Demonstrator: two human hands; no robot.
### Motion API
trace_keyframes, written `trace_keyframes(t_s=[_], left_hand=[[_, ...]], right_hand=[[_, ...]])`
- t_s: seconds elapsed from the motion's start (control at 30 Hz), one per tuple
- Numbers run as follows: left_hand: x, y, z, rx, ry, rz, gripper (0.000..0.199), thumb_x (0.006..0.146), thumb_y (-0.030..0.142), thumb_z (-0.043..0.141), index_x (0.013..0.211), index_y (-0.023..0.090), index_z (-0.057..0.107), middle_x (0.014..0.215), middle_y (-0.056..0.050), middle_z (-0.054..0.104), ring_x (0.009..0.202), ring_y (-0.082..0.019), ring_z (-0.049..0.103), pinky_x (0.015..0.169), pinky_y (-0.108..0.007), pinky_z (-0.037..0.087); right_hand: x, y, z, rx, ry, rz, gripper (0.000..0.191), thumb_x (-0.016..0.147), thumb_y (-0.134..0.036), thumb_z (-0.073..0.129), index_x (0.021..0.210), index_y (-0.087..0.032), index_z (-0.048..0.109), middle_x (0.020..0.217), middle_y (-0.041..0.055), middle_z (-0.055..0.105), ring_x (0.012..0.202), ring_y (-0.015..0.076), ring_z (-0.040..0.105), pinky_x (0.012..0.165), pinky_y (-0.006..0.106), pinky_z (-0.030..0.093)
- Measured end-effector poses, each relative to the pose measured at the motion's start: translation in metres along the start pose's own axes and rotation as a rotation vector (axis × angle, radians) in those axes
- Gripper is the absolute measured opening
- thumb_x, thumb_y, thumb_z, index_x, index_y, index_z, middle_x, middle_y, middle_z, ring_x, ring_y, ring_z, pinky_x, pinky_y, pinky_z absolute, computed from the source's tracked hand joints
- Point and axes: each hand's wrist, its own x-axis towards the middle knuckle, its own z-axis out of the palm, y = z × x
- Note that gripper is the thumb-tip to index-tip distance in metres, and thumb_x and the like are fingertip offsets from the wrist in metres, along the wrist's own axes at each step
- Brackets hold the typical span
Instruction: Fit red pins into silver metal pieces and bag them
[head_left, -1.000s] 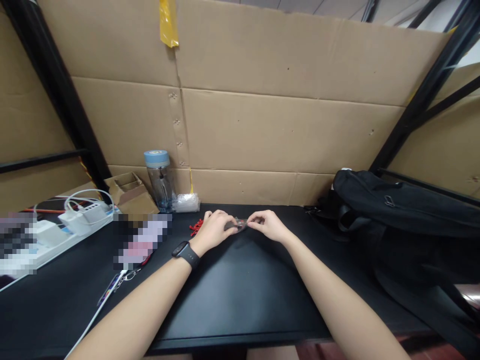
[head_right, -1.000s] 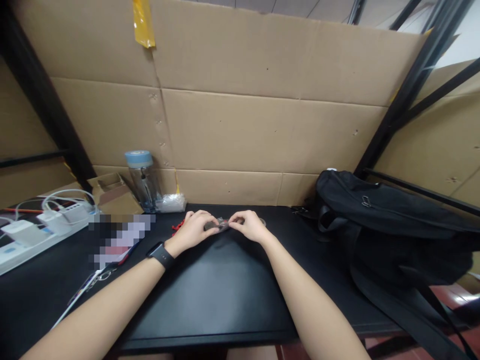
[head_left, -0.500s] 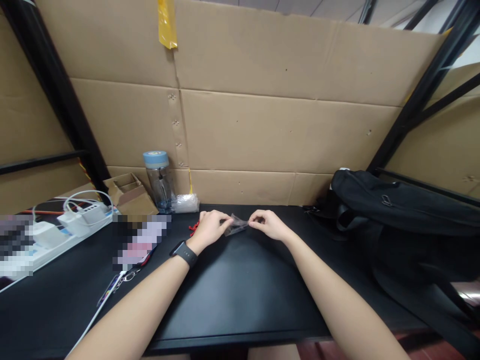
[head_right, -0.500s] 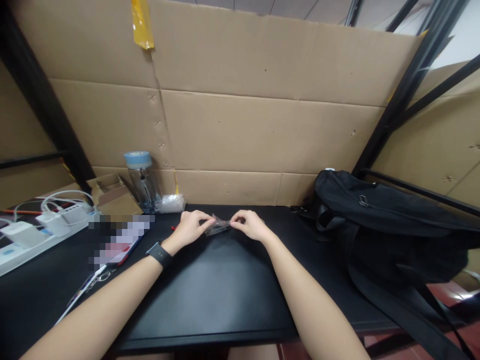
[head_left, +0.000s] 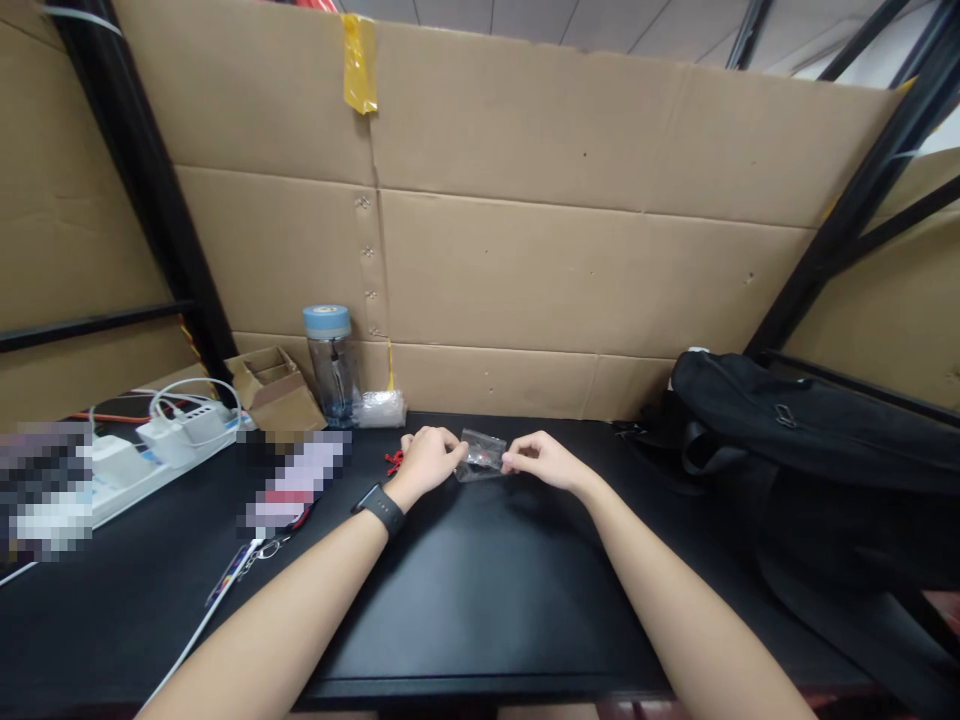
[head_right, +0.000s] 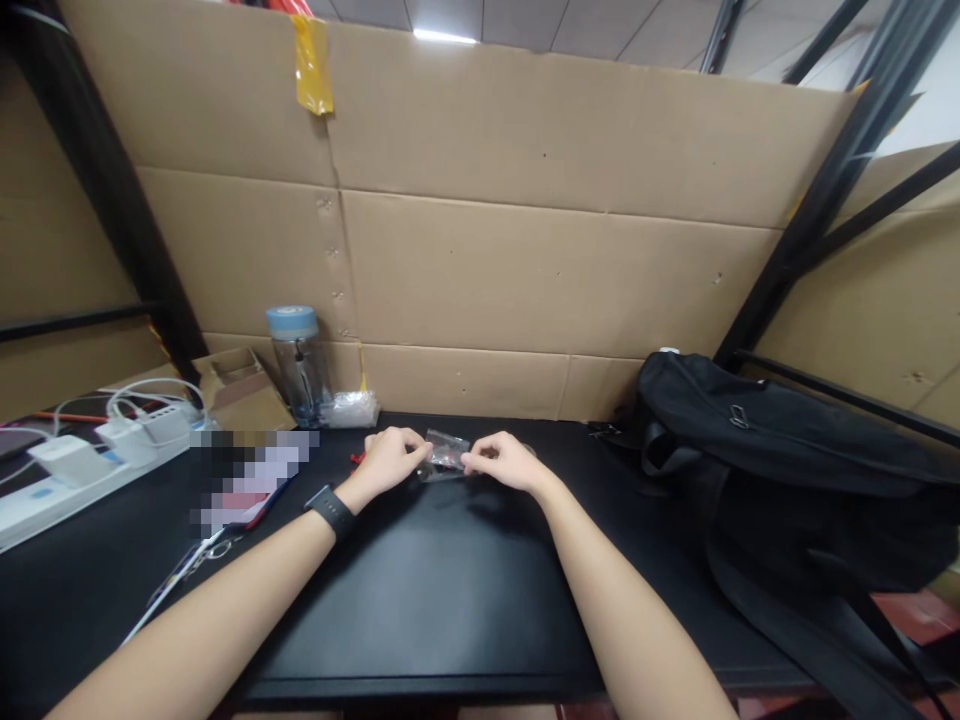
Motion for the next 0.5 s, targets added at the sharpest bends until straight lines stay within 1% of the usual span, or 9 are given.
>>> trace_keyframes(t_s=[0.07,0.17,0.2,0.23,0.33,0.4,0.5], left_hand=[[-0.001,0.000,0.001,0.009,-0.014,-0.016,0.035,0.092,0.040,0.053,0.073,0.027,0.079,0.095,-0.002,0.079,0.095,-0.024,0.068,0.085,-0.036,0.037],[0.000,0.000,0.002,0.015,-0.045,-0.040,0.036,0.092,0.041,0.052,0.073,0.026,0.079,0.090,-0.003,0.079,0.090,-0.023,0.069,0.083,-0.036,0.036],[0.000,0.000,0.002,0.015,-0.049,-0.043,0.037,0.092,0.042,0.052,0.073,0.026,0.079,0.089,-0.004,0.079,0.090,-0.024,0.069,0.083,-0.036,0.036],[0.001,0.000,0.002,0.015,-0.049,-0.044,0.037,0.092,0.042,0.052,0.073,0.027,0.079,0.088,-0.004,0.078,0.091,-0.024,0.069,0.083,-0.036,0.036],[0.002,-0.001,0.004,0.026,-0.043,-0.044,0.036,0.091,0.043,0.052,0.071,0.026,0.078,0.086,-0.004,0.078,0.093,-0.025,0.067,0.084,-0.037,0.036],[0.002,-0.003,0.007,0.047,-0.037,-0.036,0.036,0.091,0.042,0.053,0.068,0.025,0.076,0.084,-0.004,0.077,0.095,-0.026,0.065,0.085,-0.038,0.035],[0.000,-0.006,0.012,0.093,-0.006,0.005,0.037,0.091,0.043,0.055,0.065,0.023,0.073,0.086,-0.006,0.075,0.102,-0.028,0.061,0.088,-0.041,0.033]], right_hand=[[-0.001,-0.006,0.001,-0.052,0.002,-0.024,0.037,0.093,-0.048,0.057,0.081,-0.018,0.075,0.077,0.0042,0.072,0.072,0.0162,0.064,0.070,0.027,0.048],[-0.001,-0.011,0.004,-0.162,0.079,-0.127,0.023,0.090,-0.039,0.064,0.096,-0.021,0.078,0.095,0.0052,0.074,0.075,0.0150,0.063,0.068,0.025,0.046],[0.000,-0.012,0.006,-0.186,0.091,-0.142,0.022,0.089,-0.035,0.065,0.101,-0.022,0.078,0.101,0.0054,0.074,0.077,0.0151,0.063,0.068,0.025,0.046],[0.000,-0.012,0.007,-0.199,0.100,-0.136,0.022,0.089,-0.032,0.064,0.103,-0.023,0.078,0.103,0.0052,0.074,0.078,0.0154,0.064,0.069,0.025,0.046],[0.003,-0.008,0.012,-0.211,0.128,-0.032,0.023,0.089,-0.027,0.061,0.102,-0.023,0.079,0.091,0.0037,0.077,0.073,0.0159,0.064,0.067,0.026,0.046],[0.005,-0.003,0.015,-0.218,0.146,0.013,0.023,0.088,-0.024,0.061,0.102,-0.021,0.079,0.089,0.0034,0.077,0.068,0.0156,0.064,0.065,0.026,0.046],[0.008,0.002,0.020,-0.274,0.182,-0.005,0.026,0.087,-0.018,0.057,0.101,-0.020,0.079,0.092,0.0042,0.077,0.071,0.0157,0.064,0.068,0.027,0.046]])
